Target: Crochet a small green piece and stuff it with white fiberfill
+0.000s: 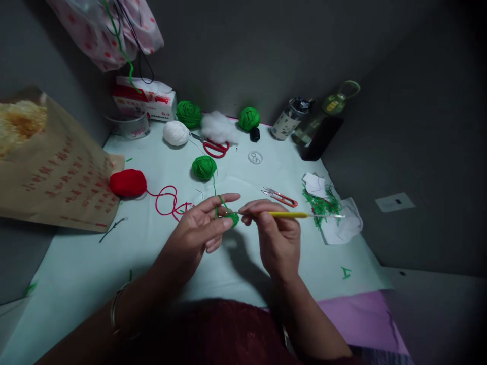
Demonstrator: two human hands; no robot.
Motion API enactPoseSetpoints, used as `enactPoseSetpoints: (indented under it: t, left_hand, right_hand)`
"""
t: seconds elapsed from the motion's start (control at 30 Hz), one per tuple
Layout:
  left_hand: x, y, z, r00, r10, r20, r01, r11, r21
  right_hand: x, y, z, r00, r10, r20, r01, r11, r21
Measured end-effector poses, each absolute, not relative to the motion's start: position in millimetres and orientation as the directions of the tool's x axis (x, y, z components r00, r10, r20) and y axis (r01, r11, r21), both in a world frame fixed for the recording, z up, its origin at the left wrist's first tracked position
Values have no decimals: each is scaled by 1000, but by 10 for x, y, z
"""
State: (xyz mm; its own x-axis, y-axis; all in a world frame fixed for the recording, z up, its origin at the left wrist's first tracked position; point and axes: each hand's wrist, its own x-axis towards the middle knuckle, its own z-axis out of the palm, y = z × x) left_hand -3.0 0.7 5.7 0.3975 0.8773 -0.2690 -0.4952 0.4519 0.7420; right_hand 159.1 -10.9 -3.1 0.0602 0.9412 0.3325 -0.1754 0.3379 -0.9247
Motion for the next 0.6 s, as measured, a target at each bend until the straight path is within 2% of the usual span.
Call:
enactPoseSetpoints:
  t: [0.13,0.43,0.6]
  left_hand:
    - [12,-31,29,415,880,-231,-498,432,752]
    - [-10,-38,10,368,898,-243,-471,405,784]
    - [-5,-22,12,323,909,-264,-442,391,808]
  right_hand:
    - [1530,-130,-59,79,919,386,-29,389,-921]
    - [1560,-131,-126,73,979,190,-231,202,-952]
    - [1567,-116,-111,80,976,202,-239,216,-947]
